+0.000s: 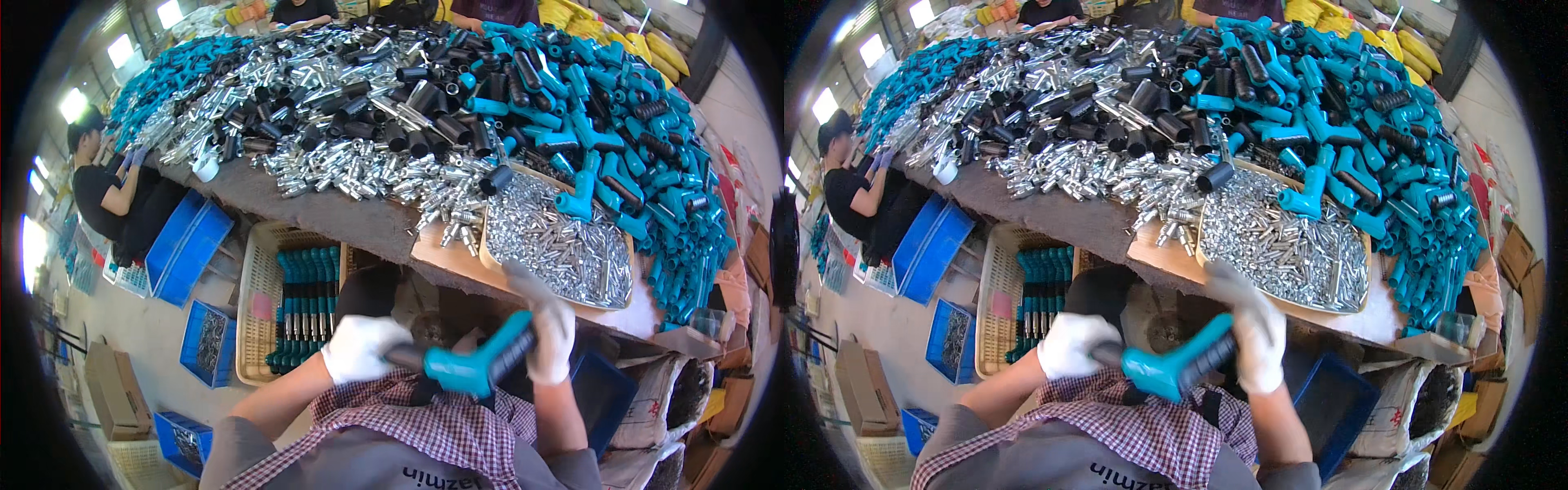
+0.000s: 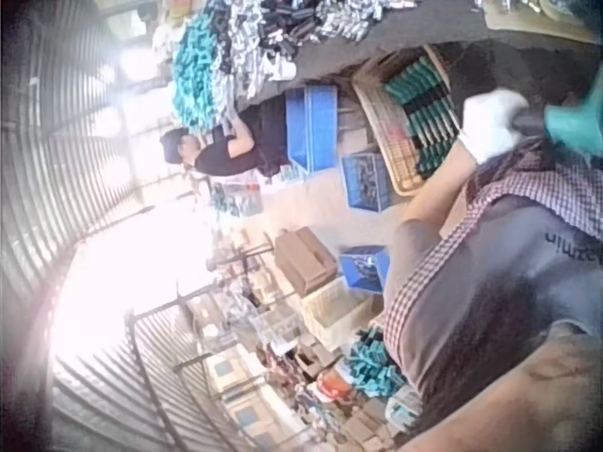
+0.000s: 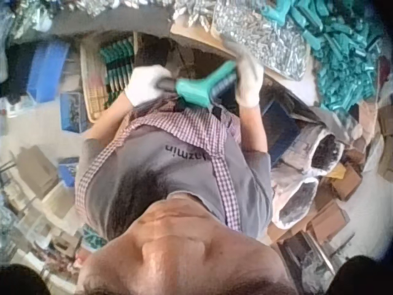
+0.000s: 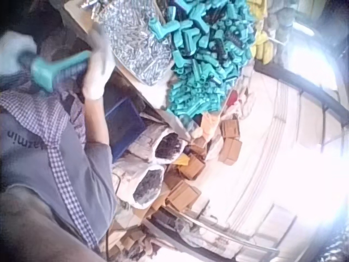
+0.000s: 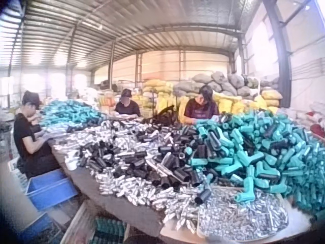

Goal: The person assembles tools by inserting metal pins and springs into barrels, attaching plastic handles, and placing the completed tools into a crate.

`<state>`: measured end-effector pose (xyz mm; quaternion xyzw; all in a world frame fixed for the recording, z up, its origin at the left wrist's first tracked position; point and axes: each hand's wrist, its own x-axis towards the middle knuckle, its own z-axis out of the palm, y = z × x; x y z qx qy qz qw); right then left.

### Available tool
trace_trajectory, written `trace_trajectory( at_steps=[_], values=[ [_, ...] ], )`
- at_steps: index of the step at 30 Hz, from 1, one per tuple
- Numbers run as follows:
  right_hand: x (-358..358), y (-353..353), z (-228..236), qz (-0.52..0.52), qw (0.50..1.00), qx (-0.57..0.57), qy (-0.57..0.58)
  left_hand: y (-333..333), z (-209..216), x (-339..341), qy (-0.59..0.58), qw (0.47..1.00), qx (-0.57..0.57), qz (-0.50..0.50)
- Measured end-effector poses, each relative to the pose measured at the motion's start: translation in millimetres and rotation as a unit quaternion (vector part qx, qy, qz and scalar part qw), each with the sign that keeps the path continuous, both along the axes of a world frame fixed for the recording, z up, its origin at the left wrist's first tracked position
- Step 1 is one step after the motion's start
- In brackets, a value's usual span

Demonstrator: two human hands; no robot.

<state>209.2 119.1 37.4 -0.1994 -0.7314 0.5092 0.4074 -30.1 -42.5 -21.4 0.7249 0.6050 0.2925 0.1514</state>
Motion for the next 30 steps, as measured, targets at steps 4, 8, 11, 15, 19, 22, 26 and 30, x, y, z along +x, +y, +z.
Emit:
trace_trajectory(
  at_steps=[4, 8, 11, 15, 19, 22, 26, 30],
  values=[
    [-20.0, -22.4, 19.8, 0.182, 0.956, 0.224, -0.053, -3.9, -25.0, 4.3, -0.067, 0.987, -0.108, 0.096],
    [-12.6, 0.9, -0.1, 0.031, 0.999, -0.036, 0.003, -5.5, -5.1, 2.8, -0.003, 1.000, -0.014, 0.013],
    [-33.1, -37.3, 21.3, 0.087, 0.970, 0.224, 0.037, 1.6, -14.3, 1.7, -0.111, 0.977, -0.122, 0.136],
    [-31.2, 1.7, 3.5, 0.006, 0.964, -0.009, -0.265, -12.8, 8.7, 9.1, 0.114, 0.967, -0.226, -0.025],
    [-35.4, -3.3, -33.3, 0.113, 0.886, 0.298, -0.337, 3.8, 27.4, -10.9, 0.223, 0.969, -0.092, -0.048],
    [-58.6, -30.3, -44.8, 0.267, 0.889, 0.068, -0.365, 32.2, 68.3, -19.2, 0.136, 0.982, -0.088, -0.097],
    [-53.0, -30.5, -78.3, 0.298, 0.877, -0.181, -0.330, 78.2, 46.7, -120.2, 0.105, 0.927, 0.118, 0.341],
    [-50.1, -47.3, -79.5, 0.283, 0.921, -0.079, -0.257, 65.9, -13.4, -226.2, 0.246, 0.851, 0.005, 0.464]
  ],
)
